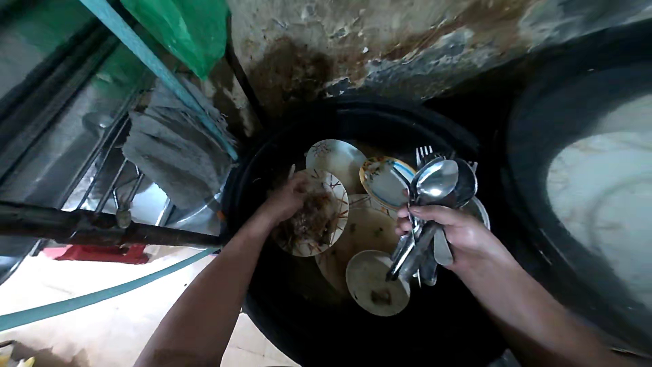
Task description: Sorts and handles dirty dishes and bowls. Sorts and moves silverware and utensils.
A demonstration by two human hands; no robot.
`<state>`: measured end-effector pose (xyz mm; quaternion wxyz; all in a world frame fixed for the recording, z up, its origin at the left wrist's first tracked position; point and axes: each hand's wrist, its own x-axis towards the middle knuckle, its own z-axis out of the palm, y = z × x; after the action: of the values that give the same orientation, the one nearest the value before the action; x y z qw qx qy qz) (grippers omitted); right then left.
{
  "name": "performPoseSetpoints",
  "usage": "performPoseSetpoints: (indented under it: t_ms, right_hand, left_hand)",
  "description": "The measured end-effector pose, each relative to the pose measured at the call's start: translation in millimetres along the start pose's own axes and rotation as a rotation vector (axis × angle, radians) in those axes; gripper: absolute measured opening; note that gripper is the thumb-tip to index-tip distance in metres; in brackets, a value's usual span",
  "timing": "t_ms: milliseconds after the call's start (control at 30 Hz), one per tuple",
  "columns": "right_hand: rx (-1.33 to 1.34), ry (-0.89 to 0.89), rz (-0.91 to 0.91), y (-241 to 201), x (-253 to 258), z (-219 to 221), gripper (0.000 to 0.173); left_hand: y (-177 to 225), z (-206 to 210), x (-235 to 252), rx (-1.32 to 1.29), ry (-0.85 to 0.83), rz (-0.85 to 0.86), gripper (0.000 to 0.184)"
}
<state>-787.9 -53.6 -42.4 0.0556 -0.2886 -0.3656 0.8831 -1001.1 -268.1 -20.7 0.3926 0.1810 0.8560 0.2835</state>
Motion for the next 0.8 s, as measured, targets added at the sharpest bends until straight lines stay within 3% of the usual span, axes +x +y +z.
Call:
performPoseSetpoints:
  t_ms: [100,200,400,500,667,800]
  right_hand:
    - [-0.005,-0.004,-0.007,-0.5,-1.0,-0.2,0.021]
    - [-0.025,0.006,0.003,-1.1,-1.7,2.0,0.014]
    - [-0.045,0.014,0.026,-0.5,-1.4,0.9,0.014]
    - [-0.038,-0.006,0.047,-1.8,-1.5,-0.2,0.014]
    - [-0.035,0.068,0.038,-2.5,-3.4,5.4,0.013]
    - [-0.025,0.087,0.054,-2.5,-4.8,7.5,0.014]
  left_hand:
    - [11.8,-7.0,-12.3,0.155,0.092,0.072,0.034]
    - [26.7,-27.8,-31.6,0.282,0.257,0.181,0.035]
    - [8.1,-45.0,-9.9,0.659,0.267,0.229,0.038]
    - [19.7,-51.0,-21.6,0.616,0.293,0.221,0.041]
    - [-5.5,-49.3,-9.9,0.678,0.232,0.063,0.043]
    - [-1.6,-60.3,-20.6,0.247,0.282,0.039,0.039]
